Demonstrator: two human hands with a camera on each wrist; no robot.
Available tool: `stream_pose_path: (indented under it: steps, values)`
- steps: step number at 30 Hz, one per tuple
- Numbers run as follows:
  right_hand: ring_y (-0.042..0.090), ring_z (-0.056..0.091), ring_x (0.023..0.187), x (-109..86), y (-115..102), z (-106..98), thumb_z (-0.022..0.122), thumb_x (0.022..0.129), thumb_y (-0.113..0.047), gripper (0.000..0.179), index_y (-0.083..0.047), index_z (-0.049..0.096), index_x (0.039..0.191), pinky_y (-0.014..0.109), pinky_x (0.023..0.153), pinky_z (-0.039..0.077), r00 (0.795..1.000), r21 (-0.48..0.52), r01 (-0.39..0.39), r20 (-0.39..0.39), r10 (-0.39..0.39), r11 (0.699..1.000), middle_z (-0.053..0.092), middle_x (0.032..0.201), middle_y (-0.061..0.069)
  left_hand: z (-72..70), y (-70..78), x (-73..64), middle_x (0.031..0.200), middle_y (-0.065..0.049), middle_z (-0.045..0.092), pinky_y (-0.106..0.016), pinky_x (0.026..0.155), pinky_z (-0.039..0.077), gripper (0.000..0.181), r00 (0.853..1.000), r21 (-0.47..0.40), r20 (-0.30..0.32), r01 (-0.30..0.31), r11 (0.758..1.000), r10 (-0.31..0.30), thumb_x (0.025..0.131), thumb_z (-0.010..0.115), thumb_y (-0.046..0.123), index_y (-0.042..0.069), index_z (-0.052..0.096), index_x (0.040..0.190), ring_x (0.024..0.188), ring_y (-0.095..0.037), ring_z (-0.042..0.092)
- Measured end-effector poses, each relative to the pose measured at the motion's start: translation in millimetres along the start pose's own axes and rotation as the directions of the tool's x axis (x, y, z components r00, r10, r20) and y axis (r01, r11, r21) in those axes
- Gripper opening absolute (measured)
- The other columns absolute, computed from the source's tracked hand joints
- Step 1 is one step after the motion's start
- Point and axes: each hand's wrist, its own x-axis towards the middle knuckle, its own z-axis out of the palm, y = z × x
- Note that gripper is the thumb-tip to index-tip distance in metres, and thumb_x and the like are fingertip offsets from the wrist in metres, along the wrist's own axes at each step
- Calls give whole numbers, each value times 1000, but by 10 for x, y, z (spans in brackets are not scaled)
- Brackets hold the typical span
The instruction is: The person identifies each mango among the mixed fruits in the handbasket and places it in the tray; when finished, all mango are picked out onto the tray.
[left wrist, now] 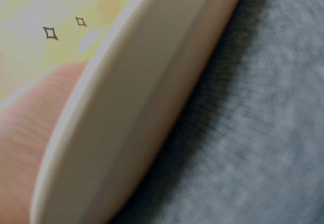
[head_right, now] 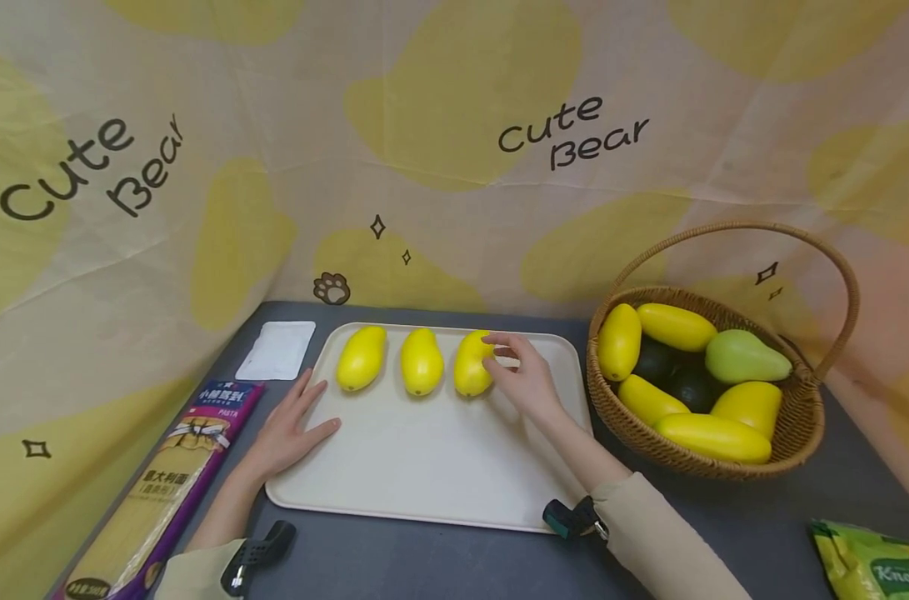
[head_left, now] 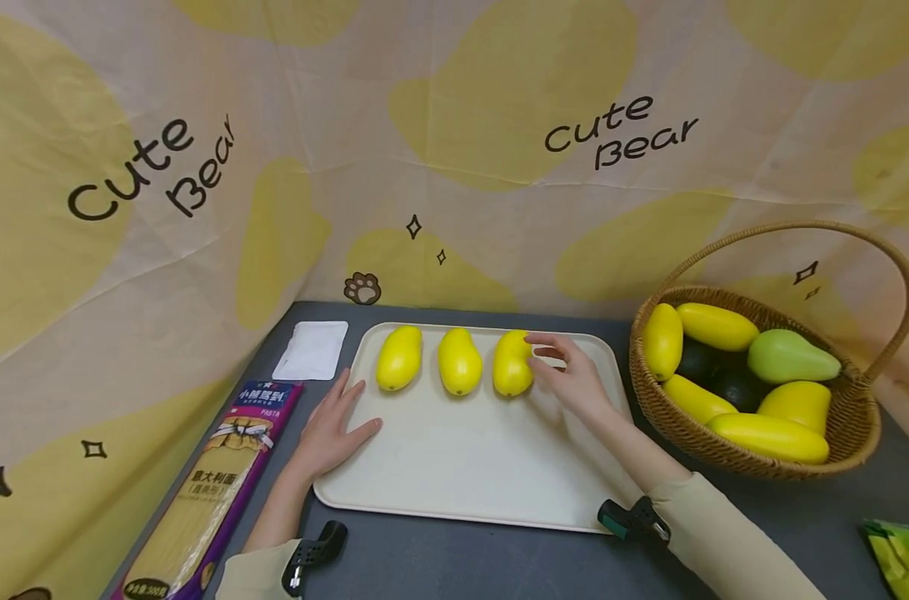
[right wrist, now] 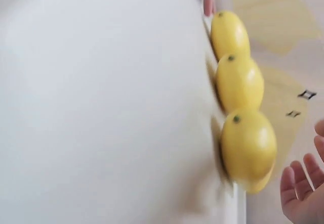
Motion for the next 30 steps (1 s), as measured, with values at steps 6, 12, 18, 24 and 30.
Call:
stream_pose_path:
  steps: [6,12,18,24,30]
  values:
    - [25,57,104,-236,-286,-252,60,98,-17,25,-3,66,117,23,88,49,999,61,-45,18,44,997,63,119,13,2,-1,-4,162,-16,10,-72,107,11,74,1000,-8,-11,-12,1000,12,90,66,39,5,38,149,143,-46,16]
    - [16,60,100,-417,-492,-629,60,98,-19,30,3,62,119,21,86,51,996,82,-65,71,59,994,65,116,6,5,-13,-3,162,-17,11,-72,107,11,72,1000,-13,-13,-23,1000,23,91,65,39,4,39,148,143,-46,16]
    - [18,59,100,-489,-605,-1149,57,100,-29,33,-4,63,119,21,84,51,990,-144,-31,131,50,989,64,117,7,9,-30,0,161,-18,11,-69,109,11,70,999,-12,-26,-46,999,45,91,65,37,3,40,147,142,-46,17]
    - [29,60,101,-317,-668,-1662,57,99,-32,32,-8,66,118,38,84,51,983,-505,89,185,7,858,67,115,11,-1,-23,-2,162,-17,11,-70,108,11,71,999,-20,-21,-39,999,39,91,65,37,3,39,148,142,-46,17]
    - [34,63,92,-2,-682,-1983,65,93,-21,33,3,65,116,50,78,52,957,-748,235,288,-16,621,68,105,17,6,-16,0,162,-16,10,-71,108,11,71,999,-31,-12,-30,999,30,92,65,38,4,38,149,143,-46,16]
